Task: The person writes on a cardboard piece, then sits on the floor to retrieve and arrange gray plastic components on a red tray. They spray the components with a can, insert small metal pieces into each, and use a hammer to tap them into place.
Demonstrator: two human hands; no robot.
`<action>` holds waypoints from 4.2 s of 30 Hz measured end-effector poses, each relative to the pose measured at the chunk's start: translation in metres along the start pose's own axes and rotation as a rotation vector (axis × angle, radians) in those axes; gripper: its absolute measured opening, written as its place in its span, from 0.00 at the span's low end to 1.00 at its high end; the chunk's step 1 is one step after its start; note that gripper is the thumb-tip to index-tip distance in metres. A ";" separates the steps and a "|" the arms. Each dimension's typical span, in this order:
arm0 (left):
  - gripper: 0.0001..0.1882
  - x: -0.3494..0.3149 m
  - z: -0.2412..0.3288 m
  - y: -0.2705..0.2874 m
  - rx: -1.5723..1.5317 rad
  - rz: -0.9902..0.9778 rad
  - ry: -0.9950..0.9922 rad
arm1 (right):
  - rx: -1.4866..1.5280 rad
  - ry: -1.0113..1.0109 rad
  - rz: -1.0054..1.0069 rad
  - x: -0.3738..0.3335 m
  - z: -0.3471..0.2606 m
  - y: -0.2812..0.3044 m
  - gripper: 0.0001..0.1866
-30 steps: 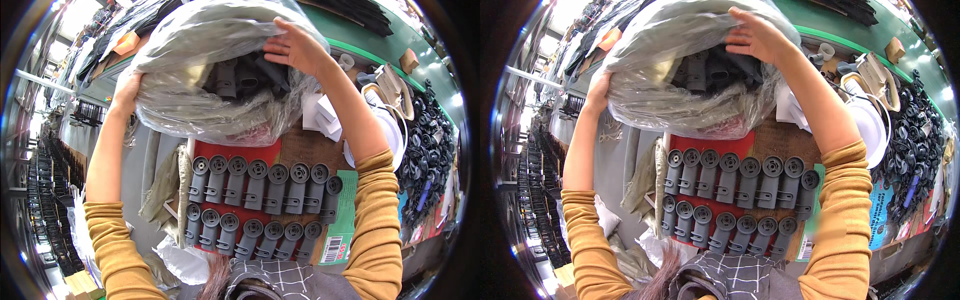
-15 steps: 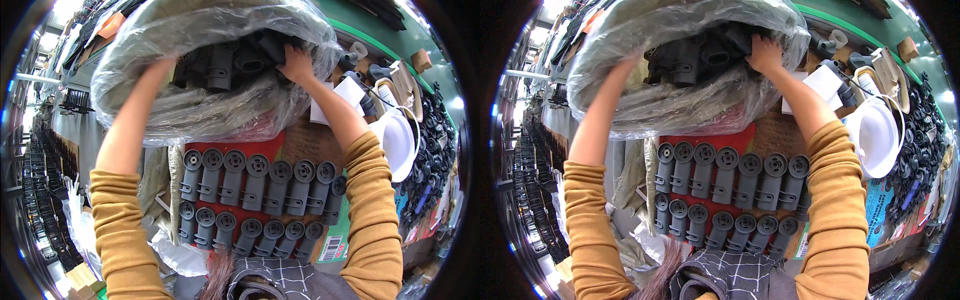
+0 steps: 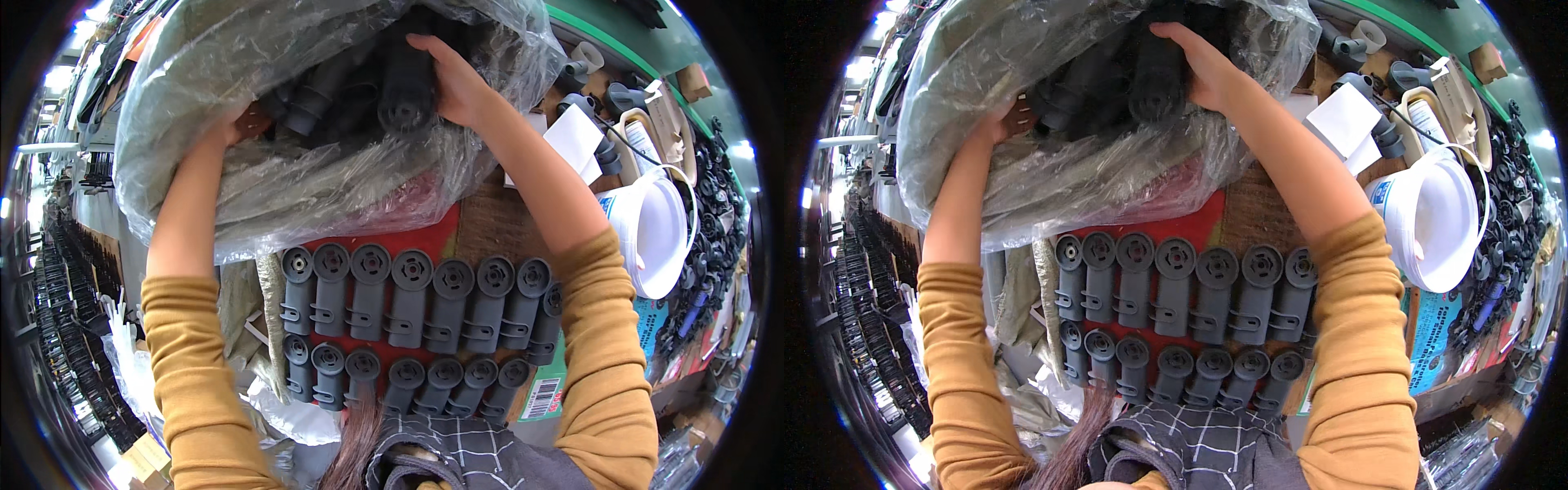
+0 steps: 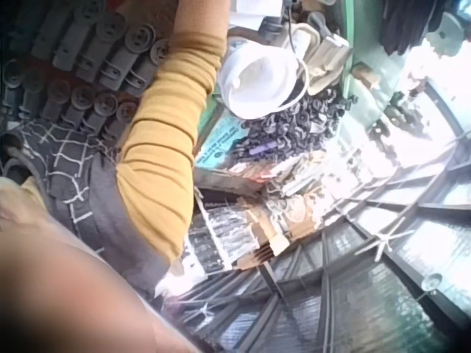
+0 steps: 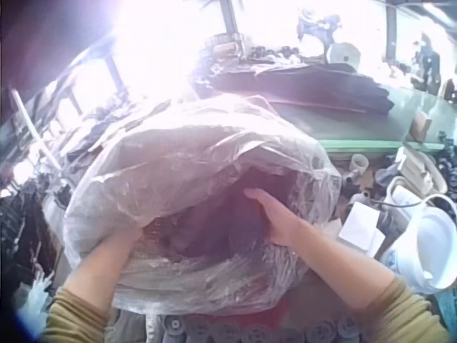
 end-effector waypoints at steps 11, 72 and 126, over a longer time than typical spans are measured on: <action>0.44 -0.050 0.014 -0.085 -0.090 -0.254 -0.161 | 0.061 -0.050 0.014 0.022 0.033 -0.023 0.41; 0.23 -0.356 -0.267 -0.278 0.556 0.260 -1.106 | -1.808 0.724 0.098 -0.361 -0.018 0.092 0.21; 0.46 -0.392 -0.282 -0.412 1.124 -0.072 -1.143 | -1.816 0.384 0.529 -0.481 -0.033 0.152 0.30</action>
Point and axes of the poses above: each hand's wrist, its own x-axis towards the middle knuckle, its own y-axis out of the back of the hand, z = x × y, the point moved 7 cm from there along x, towards the middle knuckle, and after that the axes turned 12 degrees about y, right-handed, at the moved point
